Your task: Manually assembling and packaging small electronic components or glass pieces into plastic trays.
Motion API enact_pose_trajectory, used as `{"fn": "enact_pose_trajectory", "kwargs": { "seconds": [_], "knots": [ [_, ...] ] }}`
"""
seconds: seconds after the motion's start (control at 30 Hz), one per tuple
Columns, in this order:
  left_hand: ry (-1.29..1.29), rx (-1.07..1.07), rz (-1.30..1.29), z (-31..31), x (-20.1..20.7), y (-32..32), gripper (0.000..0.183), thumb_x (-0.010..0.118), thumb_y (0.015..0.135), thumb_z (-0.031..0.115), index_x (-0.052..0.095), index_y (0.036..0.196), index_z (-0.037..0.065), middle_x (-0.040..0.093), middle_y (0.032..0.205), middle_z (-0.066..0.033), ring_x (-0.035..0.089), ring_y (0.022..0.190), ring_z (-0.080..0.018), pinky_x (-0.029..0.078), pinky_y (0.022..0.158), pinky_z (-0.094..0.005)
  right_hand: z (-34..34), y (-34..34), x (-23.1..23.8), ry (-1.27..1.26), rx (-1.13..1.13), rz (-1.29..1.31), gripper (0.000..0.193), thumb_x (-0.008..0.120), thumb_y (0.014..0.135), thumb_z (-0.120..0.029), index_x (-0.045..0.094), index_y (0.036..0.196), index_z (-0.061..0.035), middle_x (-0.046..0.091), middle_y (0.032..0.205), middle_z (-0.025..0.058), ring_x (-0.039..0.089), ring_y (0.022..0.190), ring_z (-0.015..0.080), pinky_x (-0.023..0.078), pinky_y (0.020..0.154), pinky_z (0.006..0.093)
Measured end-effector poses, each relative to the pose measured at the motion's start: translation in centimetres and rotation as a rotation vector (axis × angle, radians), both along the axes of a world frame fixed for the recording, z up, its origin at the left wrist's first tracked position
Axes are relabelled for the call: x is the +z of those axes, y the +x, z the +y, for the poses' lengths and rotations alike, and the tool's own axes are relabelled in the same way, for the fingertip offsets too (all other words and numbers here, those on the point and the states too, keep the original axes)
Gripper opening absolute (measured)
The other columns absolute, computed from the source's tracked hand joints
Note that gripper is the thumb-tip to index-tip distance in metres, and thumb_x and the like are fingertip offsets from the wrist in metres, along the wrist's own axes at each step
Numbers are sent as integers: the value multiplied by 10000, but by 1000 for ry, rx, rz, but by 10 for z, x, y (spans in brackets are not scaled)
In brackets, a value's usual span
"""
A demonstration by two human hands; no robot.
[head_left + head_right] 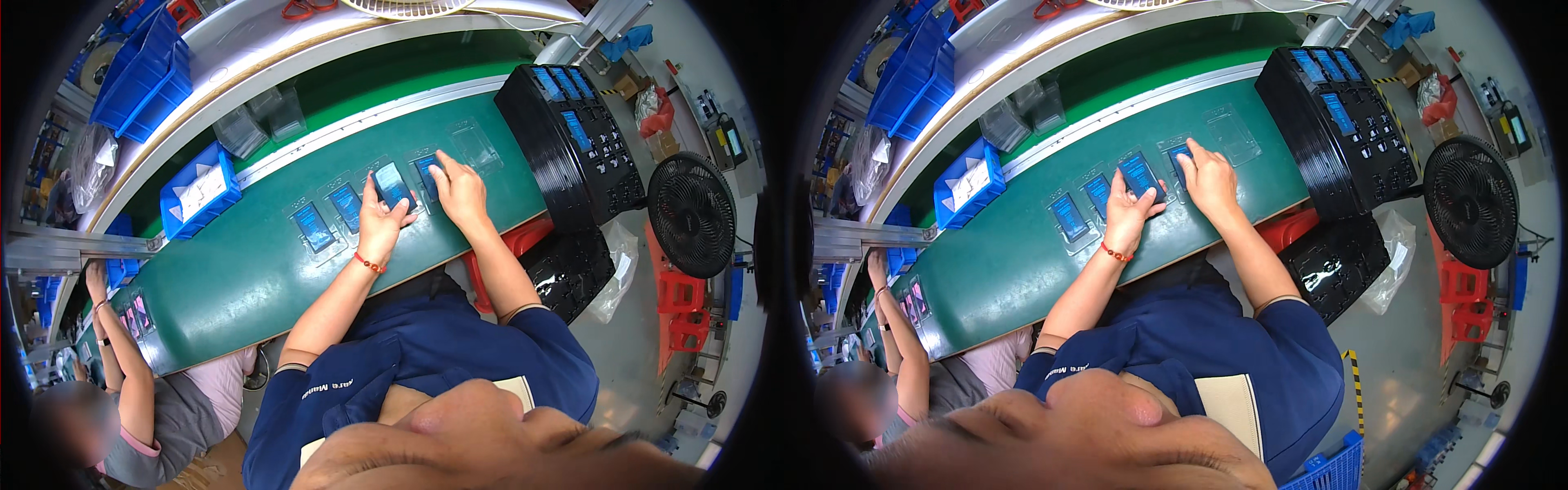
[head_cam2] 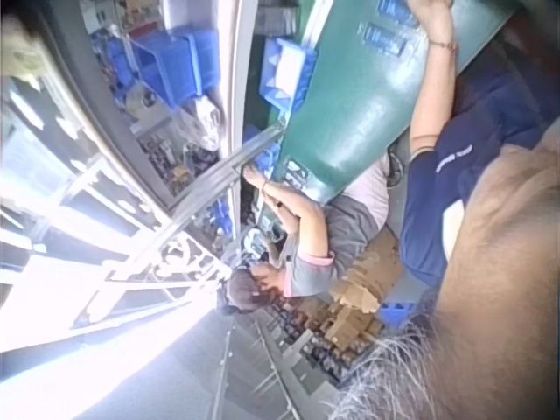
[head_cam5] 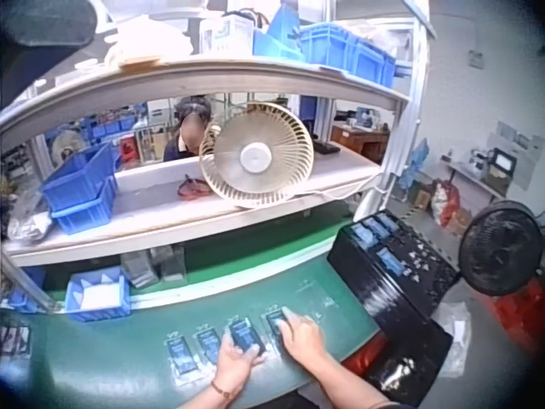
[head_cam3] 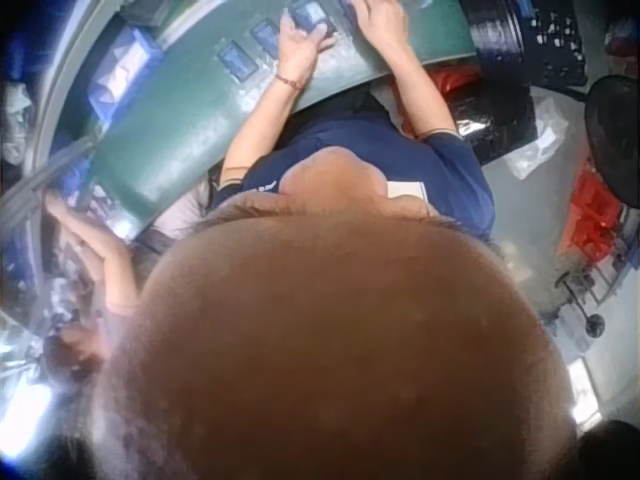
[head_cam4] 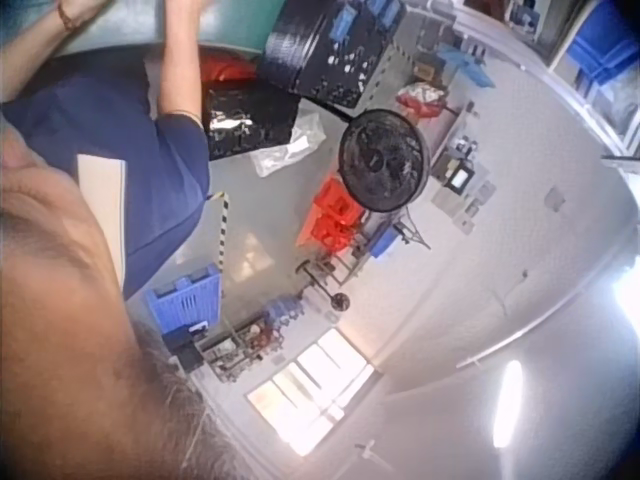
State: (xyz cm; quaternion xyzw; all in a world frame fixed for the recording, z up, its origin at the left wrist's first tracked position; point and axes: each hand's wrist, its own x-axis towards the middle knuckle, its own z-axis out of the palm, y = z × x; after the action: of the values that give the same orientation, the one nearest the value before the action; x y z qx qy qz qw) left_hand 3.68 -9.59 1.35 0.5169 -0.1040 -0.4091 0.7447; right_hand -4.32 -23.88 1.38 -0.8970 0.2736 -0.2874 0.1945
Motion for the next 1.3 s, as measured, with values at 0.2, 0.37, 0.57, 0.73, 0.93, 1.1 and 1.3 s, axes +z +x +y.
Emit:
{"fn": "enact_pose_trajectory", "kwargs": {
  "seconds": [0.2,0.37,0.57,0.73,0.93,1.1,1.3],
  "knots": [
    [216,-135,-451,-18,21,-8,1082,708,809,2,-131,1489,69,684,858,-120,665,720,-148,549,574,-269,-15,-7,7,753,339,-402,105,655,875,-100,596,869,-13,563,762,-10,506,723,49,447,640,237],
    [345,-204,-1453,-24,10,-4,950,798,706,396,315,1455,65,566,1234,-232,501,1202,-396,429,977,-476,-118,-22,10,312,-34,-206,279,703,807,-79,631,1070,-14,604,676,88,589,622,134,470,585,287],
    [723,-196,-1661,-26,-7,-1,892,654,665,696,497,1363,163,331,1457,-238,221,1376,-460,135,995,-762,-106,-24,-12,126,31,-74,409,738,758,-85,653,1158,-73,565,798,123,566,715,247,476,670,339],
    [733,-226,-1664,-25,-9,2,898,644,704,684,479,1365,99,307,1486,-209,225,1391,-429,149,999,-754,-78,-28,-19,-101,28,-36,334,714,796,-121,690,1129,-117,575,928,131,562,877,287,474,791,378],
    [742,-279,-1667,-20,-9,7,893,633,739,652,463,1357,29,328,1491,-163,234,1402,-383,146,1017,-741,-63,-36,-19,-129,72,5,327,688,815,-101,678,1142,-95,628,1056,125,565,929,298,472,832,385],
    [724,-325,-1686,-13,-9,11,879,596,766,651,452,1372,31,342,1487,-156,230,1406,-371,134,1024,-734,-70,-43,-17,-16,179,-51,311,682,802,-72,695,1112,-98,644,1137,112,570,970,286,465,879,367],
    [731,-317,-1696,-13,-10,11,878,584,771,659,450,1375,37,349,1483,-155,235,1406,-366,138,1024,-733,-70,-50,-24,-74,243,-50,269,697,792,-89,718,1060,-102,641,1200,96,571,985,274,465,878,364]
  ]
}}
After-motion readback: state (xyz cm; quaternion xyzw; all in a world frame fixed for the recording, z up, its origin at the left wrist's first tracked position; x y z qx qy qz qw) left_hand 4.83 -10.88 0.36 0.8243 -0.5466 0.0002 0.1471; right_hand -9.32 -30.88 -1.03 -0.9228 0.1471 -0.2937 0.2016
